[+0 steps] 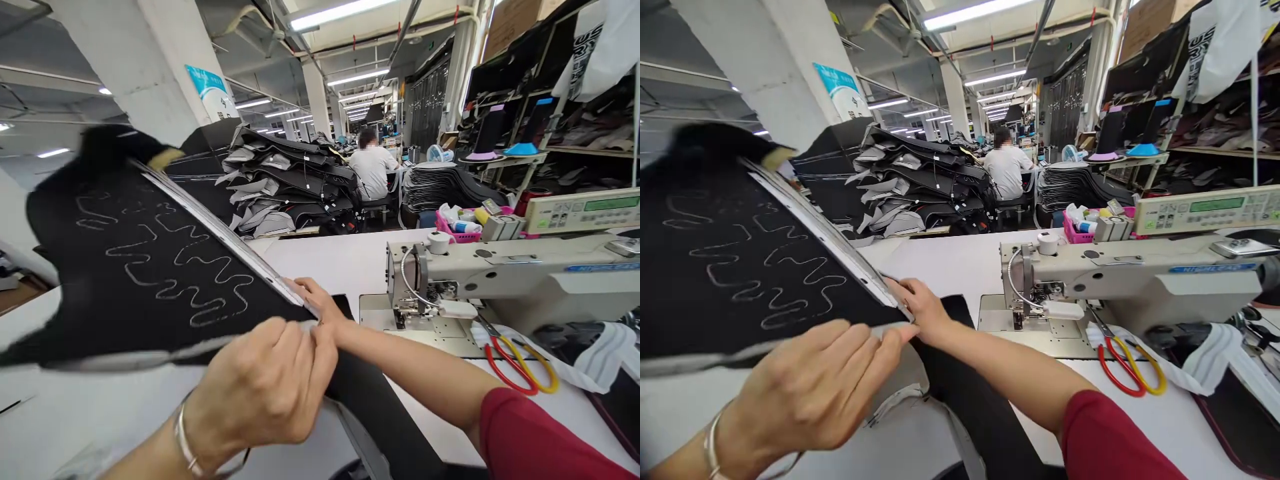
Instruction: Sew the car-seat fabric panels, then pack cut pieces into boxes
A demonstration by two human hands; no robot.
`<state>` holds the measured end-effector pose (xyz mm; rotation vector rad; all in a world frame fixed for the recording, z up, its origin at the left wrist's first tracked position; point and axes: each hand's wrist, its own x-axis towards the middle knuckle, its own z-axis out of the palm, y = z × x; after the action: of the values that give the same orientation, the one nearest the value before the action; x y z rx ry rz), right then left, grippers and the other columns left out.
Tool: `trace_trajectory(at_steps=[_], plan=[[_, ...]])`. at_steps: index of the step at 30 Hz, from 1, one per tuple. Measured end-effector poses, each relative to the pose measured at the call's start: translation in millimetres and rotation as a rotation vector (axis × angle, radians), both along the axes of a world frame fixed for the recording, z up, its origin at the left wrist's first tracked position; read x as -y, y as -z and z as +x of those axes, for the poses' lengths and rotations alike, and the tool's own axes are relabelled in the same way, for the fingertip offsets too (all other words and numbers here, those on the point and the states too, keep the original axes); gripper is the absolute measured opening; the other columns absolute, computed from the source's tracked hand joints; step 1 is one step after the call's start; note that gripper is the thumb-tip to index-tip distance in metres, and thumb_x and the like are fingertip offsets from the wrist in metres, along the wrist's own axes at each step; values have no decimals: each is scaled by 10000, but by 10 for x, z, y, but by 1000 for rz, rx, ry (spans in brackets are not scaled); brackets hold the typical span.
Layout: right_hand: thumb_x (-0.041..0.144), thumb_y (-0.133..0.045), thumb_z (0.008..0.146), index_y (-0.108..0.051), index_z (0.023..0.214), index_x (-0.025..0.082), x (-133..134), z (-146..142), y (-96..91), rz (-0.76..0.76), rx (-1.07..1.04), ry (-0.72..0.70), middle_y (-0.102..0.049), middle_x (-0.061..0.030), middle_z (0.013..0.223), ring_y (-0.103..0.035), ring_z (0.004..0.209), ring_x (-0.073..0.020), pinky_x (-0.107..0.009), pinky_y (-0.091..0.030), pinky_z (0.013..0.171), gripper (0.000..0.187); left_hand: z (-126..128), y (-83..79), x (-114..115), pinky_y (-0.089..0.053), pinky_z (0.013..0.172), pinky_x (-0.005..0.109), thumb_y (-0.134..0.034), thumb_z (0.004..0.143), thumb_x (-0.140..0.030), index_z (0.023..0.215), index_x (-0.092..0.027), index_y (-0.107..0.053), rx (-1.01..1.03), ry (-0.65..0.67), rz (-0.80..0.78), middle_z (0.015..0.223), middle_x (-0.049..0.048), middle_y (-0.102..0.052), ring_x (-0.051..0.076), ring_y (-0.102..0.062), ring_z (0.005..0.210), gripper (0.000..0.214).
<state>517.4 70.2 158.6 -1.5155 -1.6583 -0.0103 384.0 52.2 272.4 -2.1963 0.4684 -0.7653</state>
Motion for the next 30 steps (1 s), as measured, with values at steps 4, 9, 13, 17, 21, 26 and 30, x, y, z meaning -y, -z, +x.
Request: trace_trajectory(at_steps=[4, 9, 13, 17, 21, 26, 30], plan=[[128, -308, 851, -259, 1283, 337, -16, 384, 85, -33, 487, 130, -417, -45, 1146, -383, 925, -189, -259, -455, 622, 482, -105, 682, -320, -278, 368, 249, -425, 808, -298, 1106, -124, -484, 41, -313, -69, 382, -68, -382, 100, -391, 342, 350], [122, -328, 851, -351, 1238, 240, 196, 487, 787, -69, 704, -26, -399, -104, 1172, -401, 969, -182, -274, -439, 712, 405, -317, 1930, -882, -325, 377, 221, -402, 808, -399, 1166, -190, -466, -308, -639, -220, 450, -24, -557, 129, -518, 382, 419], [118, -295, 862, -396, 1191, 99, 460, 735, 1303, -99, 703, -42, -486, -146, 1074, -413, 1032, -193, -319, -413, 824, 345, -446, 2238, -920, -396, 435, 246, -404, 812, -342, 1083, -159, -534, -403, -684, -357, 522, 10, -592, 147, -550, 455, 352], [75, -274, 846, -348, 1234, 83, 401, 1049, 1507, -128, 789, 2, -390, -183, 1240, -279, 1200, -243, -418, -327, 939, 395, -157, 1900, -742, -440, 595, 330, -341, 819, -312, 625, -170, -584, -337, -621, -446, 655, 50, -564, 189, -546, 671, 341], [94, -233, 871, -335, 1246, 82, 116, 1162, 1546, -57, 879, -114, -350, -168, 1292, -221, 1239, -233, -419, -285, 980, 388, 410, 1760, -699, -425, 785, 347, -400, 761, -203, 853, -138, -556, -338, -568, -524, 932, 104, -550, 214, -484, 906, 192], [113, -257, 868, -381, 1203, 7, -140, 1198, 1577, 14, 895, -160, -425, -213, 1220, -258, 1227, -230, -441, -255, 1004, 372, 948, 1938, -812, -459, 708, 339, -308, 715, -28, 1001, -55, -511, -399, -921, -574, 941, 168, -538, 237, -496, 900, 352], [106, -285, 855, -445, 1137, -32, -220, 1196, 1607, 59, 935, -171, -384, -251, 1242, -256, 1226, -256, -457, -238, 1012, 353, 1136, 1930, -901, -479, 629, 309, -189, 772, -27, 948, -30, -549, -322, -1182, -658, 908, 192, -541, 239, -551, 866, 400]])
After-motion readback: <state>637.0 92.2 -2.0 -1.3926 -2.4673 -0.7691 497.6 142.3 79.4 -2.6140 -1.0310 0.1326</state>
